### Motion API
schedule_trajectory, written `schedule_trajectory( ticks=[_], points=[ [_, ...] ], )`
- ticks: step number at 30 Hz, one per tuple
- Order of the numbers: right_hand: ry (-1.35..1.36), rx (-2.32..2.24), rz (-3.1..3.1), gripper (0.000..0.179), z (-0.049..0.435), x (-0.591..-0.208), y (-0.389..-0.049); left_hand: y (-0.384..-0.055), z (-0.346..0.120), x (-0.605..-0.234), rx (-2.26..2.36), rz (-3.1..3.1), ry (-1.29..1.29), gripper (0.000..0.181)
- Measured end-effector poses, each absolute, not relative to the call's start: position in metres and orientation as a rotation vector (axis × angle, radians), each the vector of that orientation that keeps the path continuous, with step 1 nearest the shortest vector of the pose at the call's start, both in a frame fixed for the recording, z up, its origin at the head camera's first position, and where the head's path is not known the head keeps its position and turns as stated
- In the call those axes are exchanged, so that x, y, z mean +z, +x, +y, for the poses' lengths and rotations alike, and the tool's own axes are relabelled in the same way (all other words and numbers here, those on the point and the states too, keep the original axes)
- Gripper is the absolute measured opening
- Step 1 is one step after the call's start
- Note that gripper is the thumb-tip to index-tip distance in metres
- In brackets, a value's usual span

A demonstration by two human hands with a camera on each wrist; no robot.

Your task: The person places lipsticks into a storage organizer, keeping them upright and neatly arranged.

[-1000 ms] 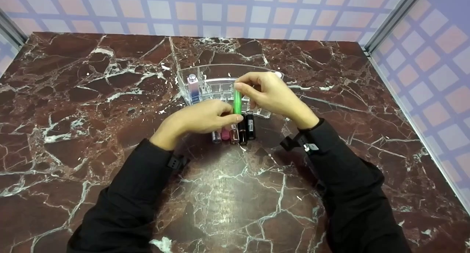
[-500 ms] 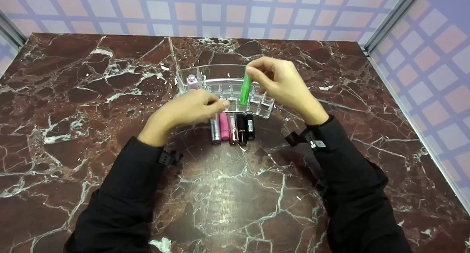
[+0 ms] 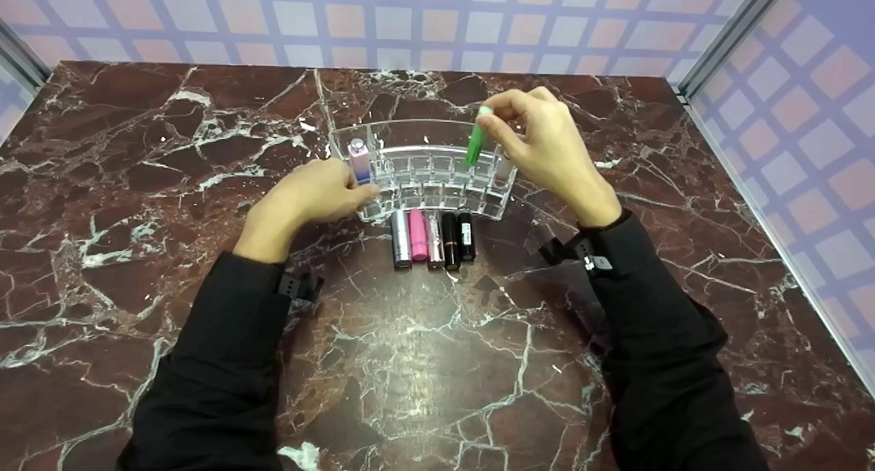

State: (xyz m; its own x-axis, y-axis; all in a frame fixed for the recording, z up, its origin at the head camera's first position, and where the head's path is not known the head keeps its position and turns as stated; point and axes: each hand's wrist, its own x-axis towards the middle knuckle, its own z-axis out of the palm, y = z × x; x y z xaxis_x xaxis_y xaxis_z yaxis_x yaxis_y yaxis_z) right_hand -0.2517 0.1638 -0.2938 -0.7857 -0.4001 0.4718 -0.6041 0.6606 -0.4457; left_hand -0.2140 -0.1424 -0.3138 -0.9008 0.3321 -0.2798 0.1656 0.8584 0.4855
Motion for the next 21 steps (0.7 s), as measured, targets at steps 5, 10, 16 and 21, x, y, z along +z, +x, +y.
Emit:
schedule_trajectory(
  ticks=[5,10,16,21],
  points=[
    [0.757,0.797,-2.614,0.028,0.168,-0.294,-0.256,-0.214,-0.145,-0.316,0.577,2.704,0.306,0.048],
    [0.725,0.766,-2.7,0.03,0.17,-0.295,-0.258,-0.216,-0.146,-0.318,0.563,2.695,0.3,0.044],
    [0.757,0.75,-2.764,0.027,0.17,-0.299,-0.262,-0.216,-0.147,-0.319,0.586,2.669,0.316,0.039],
    [0.781,0.722,-2.785,0.027,0.171,-0.301,-0.265,-0.216,-0.146,-0.319,0.598,2.66,0.324,0.04]
  ],
)
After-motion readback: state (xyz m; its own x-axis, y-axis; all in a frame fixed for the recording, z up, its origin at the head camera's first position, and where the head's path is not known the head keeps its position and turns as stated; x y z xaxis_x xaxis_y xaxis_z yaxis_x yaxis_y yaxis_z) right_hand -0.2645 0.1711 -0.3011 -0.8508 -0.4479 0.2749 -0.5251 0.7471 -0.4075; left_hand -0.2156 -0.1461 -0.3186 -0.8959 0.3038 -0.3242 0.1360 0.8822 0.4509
